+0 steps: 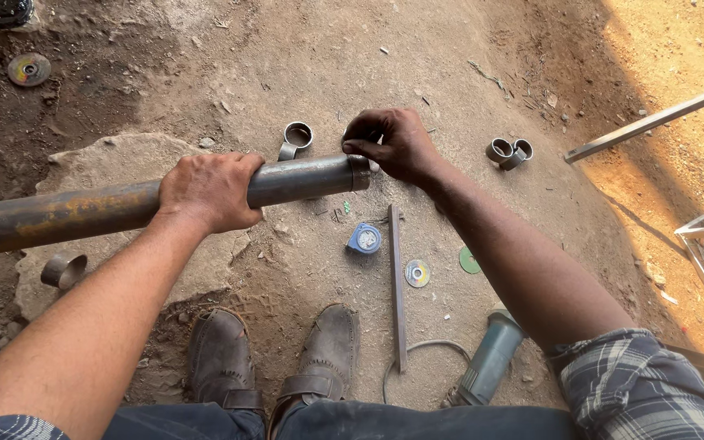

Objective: The person fits a metal ring onto the end of a long pipe, files the metal edge by hand, and then uses a handheld angle grinder to grind the circumference where the ring is attached while sparks fly.

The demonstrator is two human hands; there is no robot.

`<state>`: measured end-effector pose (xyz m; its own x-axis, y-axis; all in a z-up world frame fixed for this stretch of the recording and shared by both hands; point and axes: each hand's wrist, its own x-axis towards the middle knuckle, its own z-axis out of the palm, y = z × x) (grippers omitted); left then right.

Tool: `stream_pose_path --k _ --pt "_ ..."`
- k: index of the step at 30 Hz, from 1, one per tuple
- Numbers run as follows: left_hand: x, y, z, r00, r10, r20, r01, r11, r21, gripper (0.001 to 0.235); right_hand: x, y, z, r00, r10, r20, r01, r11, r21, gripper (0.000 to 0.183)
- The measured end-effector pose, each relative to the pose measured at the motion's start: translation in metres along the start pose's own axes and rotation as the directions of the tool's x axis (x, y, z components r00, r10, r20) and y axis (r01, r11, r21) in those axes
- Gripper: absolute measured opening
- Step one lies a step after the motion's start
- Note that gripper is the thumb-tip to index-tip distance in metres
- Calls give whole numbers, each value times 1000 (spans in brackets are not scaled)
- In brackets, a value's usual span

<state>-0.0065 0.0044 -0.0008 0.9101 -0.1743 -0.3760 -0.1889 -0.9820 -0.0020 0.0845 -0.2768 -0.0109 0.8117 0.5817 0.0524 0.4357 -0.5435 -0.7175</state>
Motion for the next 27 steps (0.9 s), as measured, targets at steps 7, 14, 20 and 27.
stream_pose_path --k 7,14,20,27 --pt "-1 1 0 1000 10 -12 -10 1000 8 66 -1 3 1 1000 18 10 -18 1000 -17 4" --pt "6 -1 5 999 0 38 1 999 -32 70 -4 -3 -1 999 33 12 -33 999 2 7" --pt "3 -7 16 964 222 -146 -200 968 152 81 -7 -6 1 1000 1 5 -2 1000 10 6" --pt "5 10 33 949 144 -280 -88 975 204 68 -7 -3 3 999 -35 -22 36 999 34 7"
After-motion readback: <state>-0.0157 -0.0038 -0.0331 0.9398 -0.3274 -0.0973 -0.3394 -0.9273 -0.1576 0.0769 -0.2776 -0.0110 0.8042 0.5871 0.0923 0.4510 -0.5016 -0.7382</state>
